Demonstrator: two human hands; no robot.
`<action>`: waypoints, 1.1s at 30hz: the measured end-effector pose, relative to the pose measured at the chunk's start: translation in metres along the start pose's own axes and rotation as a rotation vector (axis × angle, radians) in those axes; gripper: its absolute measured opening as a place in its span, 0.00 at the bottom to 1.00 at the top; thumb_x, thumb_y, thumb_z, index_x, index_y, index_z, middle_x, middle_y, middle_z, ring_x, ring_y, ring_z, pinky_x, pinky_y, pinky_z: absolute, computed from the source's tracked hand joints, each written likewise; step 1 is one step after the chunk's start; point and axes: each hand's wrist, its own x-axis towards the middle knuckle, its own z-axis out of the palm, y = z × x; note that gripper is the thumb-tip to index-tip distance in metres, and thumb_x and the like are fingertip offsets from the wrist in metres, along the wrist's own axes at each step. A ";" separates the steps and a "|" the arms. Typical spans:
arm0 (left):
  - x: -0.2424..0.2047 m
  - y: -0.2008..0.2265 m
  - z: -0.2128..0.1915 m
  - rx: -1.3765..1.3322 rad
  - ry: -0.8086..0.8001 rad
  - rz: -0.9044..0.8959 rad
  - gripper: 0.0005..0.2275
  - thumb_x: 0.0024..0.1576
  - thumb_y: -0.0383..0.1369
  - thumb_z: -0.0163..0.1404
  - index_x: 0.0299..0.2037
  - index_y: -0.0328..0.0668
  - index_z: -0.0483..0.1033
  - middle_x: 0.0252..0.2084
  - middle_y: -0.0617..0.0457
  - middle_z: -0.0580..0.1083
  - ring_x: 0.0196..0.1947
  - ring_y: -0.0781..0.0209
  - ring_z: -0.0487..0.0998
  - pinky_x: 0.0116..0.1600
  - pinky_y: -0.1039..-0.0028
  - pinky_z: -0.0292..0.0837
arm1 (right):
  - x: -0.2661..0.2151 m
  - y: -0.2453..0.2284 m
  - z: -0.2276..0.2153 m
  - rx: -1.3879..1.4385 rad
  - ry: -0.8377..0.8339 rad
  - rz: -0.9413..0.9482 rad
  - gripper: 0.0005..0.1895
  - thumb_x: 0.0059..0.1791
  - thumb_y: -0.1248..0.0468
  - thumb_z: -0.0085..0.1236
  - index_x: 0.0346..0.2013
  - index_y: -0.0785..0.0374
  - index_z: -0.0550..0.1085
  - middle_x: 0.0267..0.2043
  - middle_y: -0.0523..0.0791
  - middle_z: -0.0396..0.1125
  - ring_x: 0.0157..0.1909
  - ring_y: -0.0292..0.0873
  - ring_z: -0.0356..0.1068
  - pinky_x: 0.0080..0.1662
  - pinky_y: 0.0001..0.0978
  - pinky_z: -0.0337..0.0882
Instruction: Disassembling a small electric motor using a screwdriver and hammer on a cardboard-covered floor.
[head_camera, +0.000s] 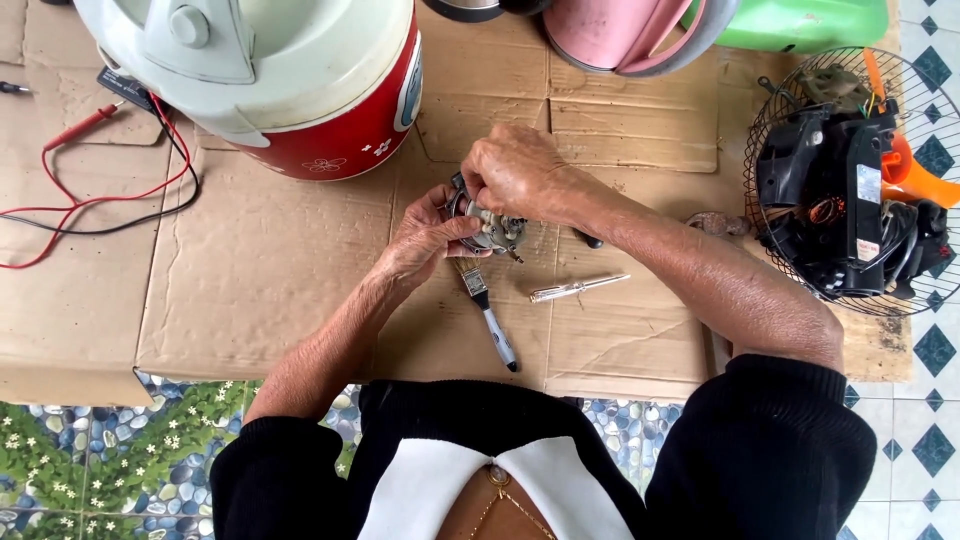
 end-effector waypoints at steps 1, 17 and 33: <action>-0.002 0.003 0.003 -0.004 0.003 -0.007 0.15 0.50 0.21 0.63 0.43 0.37 0.71 0.34 0.51 0.74 0.33 0.47 0.85 0.42 0.46 0.85 | 0.005 0.000 0.004 -0.036 0.024 -0.007 0.05 0.40 0.57 0.69 0.20 0.41 0.80 0.24 0.41 0.74 0.38 0.49 0.77 0.41 0.40 0.76; -0.010 0.008 0.014 -0.014 -0.002 -0.005 0.14 0.49 0.21 0.64 0.41 0.40 0.72 0.33 0.54 0.74 0.33 0.49 0.85 0.42 0.43 0.84 | 0.003 -0.028 -0.019 -0.187 -0.020 -0.137 0.06 0.39 0.64 0.70 0.19 0.53 0.79 0.25 0.49 0.75 0.38 0.55 0.77 0.41 0.48 0.78; -0.009 0.019 0.014 -0.041 -0.015 -0.001 0.13 0.53 0.23 0.61 0.43 0.36 0.70 0.34 0.50 0.75 0.34 0.47 0.85 0.43 0.44 0.84 | 0.013 -0.009 -0.026 -0.032 -0.017 -0.079 0.08 0.42 0.59 0.66 0.18 0.46 0.80 0.26 0.46 0.75 0.40 0.55 0.76 0.42 0.46 0.76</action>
